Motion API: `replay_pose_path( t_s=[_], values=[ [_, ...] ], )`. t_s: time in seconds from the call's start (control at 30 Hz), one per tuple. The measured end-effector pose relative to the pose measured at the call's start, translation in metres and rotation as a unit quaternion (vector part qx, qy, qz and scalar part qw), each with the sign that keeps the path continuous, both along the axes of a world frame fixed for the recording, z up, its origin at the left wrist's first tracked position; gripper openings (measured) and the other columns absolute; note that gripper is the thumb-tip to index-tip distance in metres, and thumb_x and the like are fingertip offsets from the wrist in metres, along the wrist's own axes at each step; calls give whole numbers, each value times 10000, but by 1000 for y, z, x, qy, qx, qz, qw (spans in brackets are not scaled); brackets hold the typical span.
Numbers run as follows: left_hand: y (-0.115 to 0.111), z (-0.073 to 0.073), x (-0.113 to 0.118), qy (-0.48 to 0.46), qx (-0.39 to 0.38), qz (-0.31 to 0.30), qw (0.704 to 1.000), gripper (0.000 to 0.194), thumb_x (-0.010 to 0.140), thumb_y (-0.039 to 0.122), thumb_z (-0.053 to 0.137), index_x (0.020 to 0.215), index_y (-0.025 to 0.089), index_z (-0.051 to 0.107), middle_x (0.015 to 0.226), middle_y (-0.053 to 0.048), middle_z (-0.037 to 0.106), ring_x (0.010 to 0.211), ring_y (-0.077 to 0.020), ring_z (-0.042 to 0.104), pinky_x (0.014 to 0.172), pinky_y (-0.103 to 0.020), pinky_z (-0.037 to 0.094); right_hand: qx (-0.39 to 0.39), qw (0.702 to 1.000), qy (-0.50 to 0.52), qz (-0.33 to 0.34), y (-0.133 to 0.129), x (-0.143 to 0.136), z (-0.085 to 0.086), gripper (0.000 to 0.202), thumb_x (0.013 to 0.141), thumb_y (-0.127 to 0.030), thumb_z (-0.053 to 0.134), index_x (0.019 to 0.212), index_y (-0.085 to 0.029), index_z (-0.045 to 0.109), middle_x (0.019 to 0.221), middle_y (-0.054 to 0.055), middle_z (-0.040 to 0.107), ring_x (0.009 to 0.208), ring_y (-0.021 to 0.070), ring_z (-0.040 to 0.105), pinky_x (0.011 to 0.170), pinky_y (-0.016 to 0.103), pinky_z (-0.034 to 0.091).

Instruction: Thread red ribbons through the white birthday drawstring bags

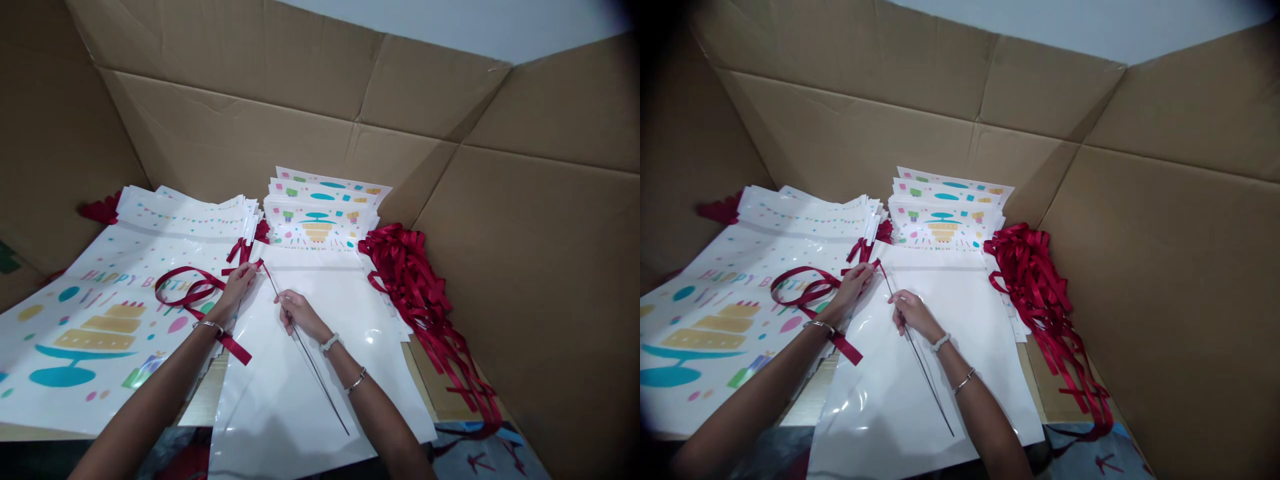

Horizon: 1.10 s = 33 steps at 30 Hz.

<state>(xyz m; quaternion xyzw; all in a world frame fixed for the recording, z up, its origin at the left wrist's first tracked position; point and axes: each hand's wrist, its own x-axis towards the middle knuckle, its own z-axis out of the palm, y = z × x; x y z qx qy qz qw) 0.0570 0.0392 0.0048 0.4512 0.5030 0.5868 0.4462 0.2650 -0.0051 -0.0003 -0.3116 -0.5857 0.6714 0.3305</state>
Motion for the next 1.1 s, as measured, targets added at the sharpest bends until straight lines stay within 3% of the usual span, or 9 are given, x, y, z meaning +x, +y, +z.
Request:
replay_pose_path(
  t_s=[0.53,0.8,0.93,1.03,1.1],
  values=[
    [-2,0,-3,13,26,-39,999,486,774,613,776,780,179,558,632,42,411,537,-90,335,481,-198,251,-16,1000,4,17,1,6,2,405,931,-579,555,1035,-189,529,501,-90,523,331,83,439,366,172,339],
    [-1,-3,-7,37,26,-48,998,530,849,623,717,695,174,483,612,28,418,528,-87,338,482,-204,264,-20,999,7,35,-1,8,5,356,938,-536,566,1012,-188,551,486,-98,488,319,75,404,347,168,318],
    [-1,0,-6,20,14,-55,998,538,816,618,753,677,172,485,569,30,417,496,-79,320,450,-205,239,-26,999,14,41,-3,9,8,365,937,-545,578,1005,-187,557,485,-110,454,315,60,349,351,173,301],
    [1,0,-7,-49,27,-87,995,445,778,545,821,935,184,614,597,47,463,489,-78,358,453,-186,274,-42,997,26,51,-4,9,9,381,926,-563,595,995,-191,553,480,-118,432,313,56,319,349,178,292],
    [5,-3,-12,-97,34,-121,987,524,776,476,847,1174,230,612,621,57,488,494,-80,396,465,-178,304,-51,996,34,60,-6,9,9,381,919,-561,610,994,-192,552,481,-122,426,313,55,316,348,177,289]
  ],
)
